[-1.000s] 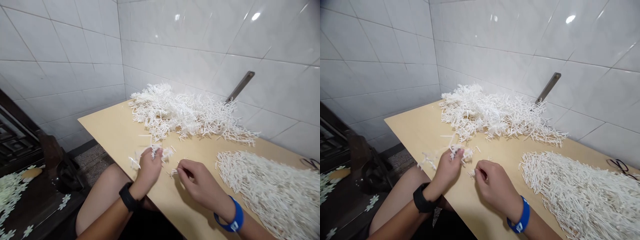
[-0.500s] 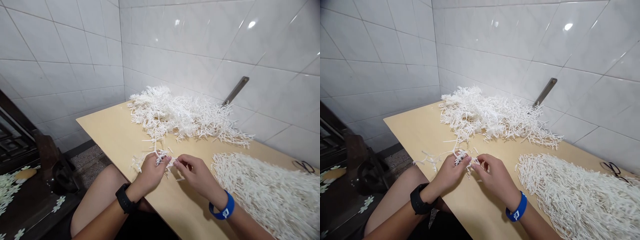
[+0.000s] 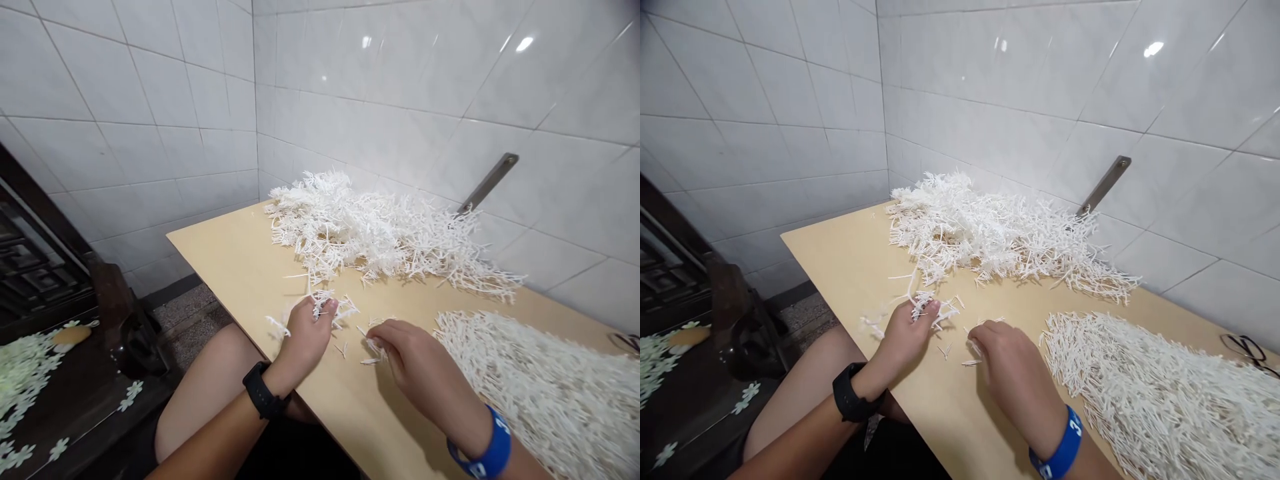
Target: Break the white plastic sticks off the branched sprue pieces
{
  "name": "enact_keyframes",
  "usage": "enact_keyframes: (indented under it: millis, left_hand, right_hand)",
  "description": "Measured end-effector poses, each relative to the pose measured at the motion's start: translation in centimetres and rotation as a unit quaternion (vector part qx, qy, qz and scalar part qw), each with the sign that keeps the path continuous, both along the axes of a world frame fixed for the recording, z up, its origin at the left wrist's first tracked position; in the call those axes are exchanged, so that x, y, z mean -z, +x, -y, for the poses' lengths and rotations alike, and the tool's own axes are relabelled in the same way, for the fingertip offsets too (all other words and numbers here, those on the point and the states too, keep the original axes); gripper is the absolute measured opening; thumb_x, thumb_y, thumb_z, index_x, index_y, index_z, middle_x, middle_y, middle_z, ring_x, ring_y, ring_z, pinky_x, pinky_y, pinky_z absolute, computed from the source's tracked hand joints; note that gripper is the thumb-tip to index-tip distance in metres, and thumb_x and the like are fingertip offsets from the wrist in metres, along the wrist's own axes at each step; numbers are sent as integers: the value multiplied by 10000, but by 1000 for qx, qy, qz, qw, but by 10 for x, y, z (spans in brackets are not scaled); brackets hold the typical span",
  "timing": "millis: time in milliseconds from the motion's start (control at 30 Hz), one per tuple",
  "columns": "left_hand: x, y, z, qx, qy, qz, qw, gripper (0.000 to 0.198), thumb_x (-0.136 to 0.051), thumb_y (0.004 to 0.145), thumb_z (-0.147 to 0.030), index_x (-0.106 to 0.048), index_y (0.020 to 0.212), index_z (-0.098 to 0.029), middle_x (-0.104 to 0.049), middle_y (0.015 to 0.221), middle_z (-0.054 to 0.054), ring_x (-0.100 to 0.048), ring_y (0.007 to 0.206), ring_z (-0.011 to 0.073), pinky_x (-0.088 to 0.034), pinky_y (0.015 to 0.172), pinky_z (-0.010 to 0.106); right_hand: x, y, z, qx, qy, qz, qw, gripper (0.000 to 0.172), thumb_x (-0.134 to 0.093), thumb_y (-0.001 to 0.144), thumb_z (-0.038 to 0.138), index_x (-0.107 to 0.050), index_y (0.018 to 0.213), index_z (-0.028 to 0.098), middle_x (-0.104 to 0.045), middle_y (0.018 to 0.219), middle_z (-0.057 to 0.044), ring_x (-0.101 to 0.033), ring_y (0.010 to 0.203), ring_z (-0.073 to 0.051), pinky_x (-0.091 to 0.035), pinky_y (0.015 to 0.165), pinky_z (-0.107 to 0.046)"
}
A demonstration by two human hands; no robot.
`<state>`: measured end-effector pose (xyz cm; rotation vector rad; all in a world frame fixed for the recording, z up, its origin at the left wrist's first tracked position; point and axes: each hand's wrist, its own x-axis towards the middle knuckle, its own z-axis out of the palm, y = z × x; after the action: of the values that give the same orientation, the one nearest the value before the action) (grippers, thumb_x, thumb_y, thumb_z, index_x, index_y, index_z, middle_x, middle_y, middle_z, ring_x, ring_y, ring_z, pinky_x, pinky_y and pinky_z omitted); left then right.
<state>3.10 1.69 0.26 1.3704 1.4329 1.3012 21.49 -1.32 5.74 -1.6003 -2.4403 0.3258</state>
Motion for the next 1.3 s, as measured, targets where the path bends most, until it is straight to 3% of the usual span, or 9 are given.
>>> enact_keyframes:
  millis: [100, 200, 367, 667, 800, 933, 1067, 1133, 1300]
  left_hand:
    - [-5, 0, 5, 31, -3, 9, 999, 323, -495, 899, -450, -609, 805, -163, -672, 786, 61, -623, 783, 234, -451, 742, 324]
    - [-8, 0, 8, 55, 3, -14, 998, 321, -491, 907, -441, -594, 766, -172, -660, 765, 48, -607, 752, 221, -446, 734, 321]
    - [-8, 1, 10, 137, 31, -61, 988, 277, -505, 904, -374, -621, 732, -190, -678, 800, 46, -607, 788, 219, -431, 761, 320]
    - [-4, -3, 2, 23, -11, -4, 1000, 313, -489, 897, -428, -588, 759, -164, -646, 764, 52, -595, 753, 219, -442, 728, 326]
    - [-9, -4, 4, 97, -12, 35, 995, 373, -476, 913, -492, -565, 762, -162, -600, 731, 17, -556, 725, 183, -429, 718, 302]
    - [-9, -3, 8, 116, -11, 28, 993, 400, -452, 922, -534, -542, 763, -178, -560, 738, 3, -527, 745, 173, -406, 738, 297]
    - [-8, -2, 8, 151, -11, 26, 988, 431, -368, 950, -540, -584, 836, -185, -539, 754, 5, -516, 755, 175, -399, 747, 300]
    - [-8, -2, 8, 179, -4, 35, 983, 420, -344, 964, -516, -587, 852, -192, -533, 753, 1, -511, 758, 171, -400, 752, 294]
    - [-10, 0, 9, 224, 3, 87, 971, 336, -361, 958, -457, -555, 865, -198, -490, 733, -13, -478, 721, 156, -401, 719, 273]
  right_hand:
    - [7, 2, -7, -13, 57, 29, 998, 449, -381, 808, -36, -672, 1066, 188, -700, 1034, -90, -624, 957, -260, -430, 805, -392]
    - [10, 0, -9, 0, 61, -30, 998, 303, -460, 902, 120, -624, 1149, 179, -685, 1109, -100, -618, 1004, -260, -438, 860, -411]
    - [8, -7, -7, 12, -8, -88, 996, 168, -505, 939, 308, -632, 926, 198, -681, 825, -45, -606, 705, -195, -441, 661, -321]
    - [-7, -10, 13, -23, -19, -33, 999, 341, -402, 966, 254, -520, 652, 195, -595, 634, -24, -550, 596, -172, -354, 582, -303]
    - [-5, -3, 6, -21, 33, 34, 999, 266, -414, 889, 62, -645, 832, 182, -669, 819, -68, -606, 778, -232, -400, 693, -351]
    - [5, -1, -6, -16, 55, -24, 998, 479, -381, 780, -61, -644, 1095, 185, -679, 1083, -96, -601, 999, -261, -416, 832, -408]
    - [5, -10, -10, 25, -85, -247, 965, 182, -477, 931, 250, -625, 1013, 182, -682, 900, -62, -612, 793, -194, -464, 712, -324]
    - [6, -16, -11, 10, -184, -328, 927, 224, -538, 910, 392, -601, 926, 177, -646, 782, -28, -575, 681, -160, -446, 621, -280]
    - [12, -24, -11, -22, -230, -356, 906, 202, -560, 882, 348, -588, 792, 170, -589, 710, 3, -509, 632, -123, -393, 592, -248]
